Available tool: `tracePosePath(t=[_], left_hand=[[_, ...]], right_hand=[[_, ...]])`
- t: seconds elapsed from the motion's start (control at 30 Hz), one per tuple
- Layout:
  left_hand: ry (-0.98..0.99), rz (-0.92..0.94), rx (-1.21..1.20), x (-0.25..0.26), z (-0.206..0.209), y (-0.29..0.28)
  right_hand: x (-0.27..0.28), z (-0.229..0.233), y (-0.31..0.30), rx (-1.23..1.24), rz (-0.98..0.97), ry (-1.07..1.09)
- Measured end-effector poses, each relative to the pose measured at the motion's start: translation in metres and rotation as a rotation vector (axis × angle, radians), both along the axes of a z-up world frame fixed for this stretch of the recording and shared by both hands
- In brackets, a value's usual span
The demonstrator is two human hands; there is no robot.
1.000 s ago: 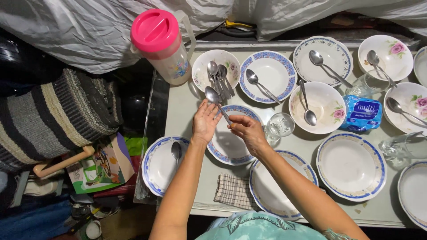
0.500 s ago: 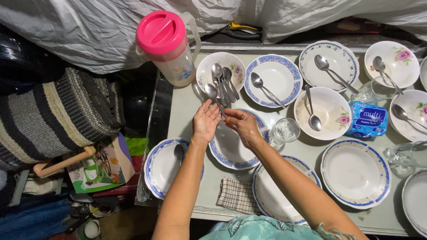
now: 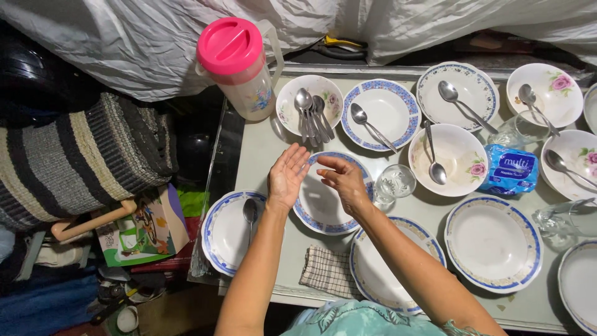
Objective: The person picks up forks and spoons from a table and places them into a small bowl. The table is set with multiple plates, bowls, and glasses. The person handles the utensils one at a time, inspecting them before placing them in the bowl.
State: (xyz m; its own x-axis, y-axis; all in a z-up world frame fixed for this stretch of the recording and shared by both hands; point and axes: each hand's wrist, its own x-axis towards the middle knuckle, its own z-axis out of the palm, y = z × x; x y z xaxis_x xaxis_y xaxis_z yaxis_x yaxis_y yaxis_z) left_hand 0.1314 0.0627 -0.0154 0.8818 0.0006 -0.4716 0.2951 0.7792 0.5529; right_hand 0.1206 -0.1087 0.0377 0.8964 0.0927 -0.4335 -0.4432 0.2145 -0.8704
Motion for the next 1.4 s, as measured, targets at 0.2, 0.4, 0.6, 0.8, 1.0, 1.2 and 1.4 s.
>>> tracePosePath(t=[0.2,0.4,0.6,0.8,1.0,1.2,1.4], left_hand=[[0.012,-0.033,0.052,-0.041,0.031,-0.02],[-0.03,-0.084,0.038,-0.074,0.026,-0.048],[-0.071,-0.138,0.0,-0.089,0.04,-0.095],[-0.09,-0.214,0.014,-0.102,0.058,-0.15],[-0.088,-0.297,0.032,-0.111,0.054,-0.197],[-0.04,-0.363,0.113,-0.119,0.052,-0.239],[-0.045,-0.398,0.141,-0.127,0.036,-0.273]], right_hand=[[-0.024,0.009,-0.031,0.013,-0.016,-0.011],[-0.054,0.042,-0.072,0.079,-0.061,0.04],[-0.081,0.059,-0.122,0.153,-0.138,0.033],[-0.105,0.063,-0.181,0.164,-0.223,0.036],[-0.126,0.038,-0.244,0.171,-0.304,0.055],[-0.147,0.015,-0.298,0.176,-0.351,0.094],[-0.163,-0.004,-0.343,0.153,-0.378,0.114]])
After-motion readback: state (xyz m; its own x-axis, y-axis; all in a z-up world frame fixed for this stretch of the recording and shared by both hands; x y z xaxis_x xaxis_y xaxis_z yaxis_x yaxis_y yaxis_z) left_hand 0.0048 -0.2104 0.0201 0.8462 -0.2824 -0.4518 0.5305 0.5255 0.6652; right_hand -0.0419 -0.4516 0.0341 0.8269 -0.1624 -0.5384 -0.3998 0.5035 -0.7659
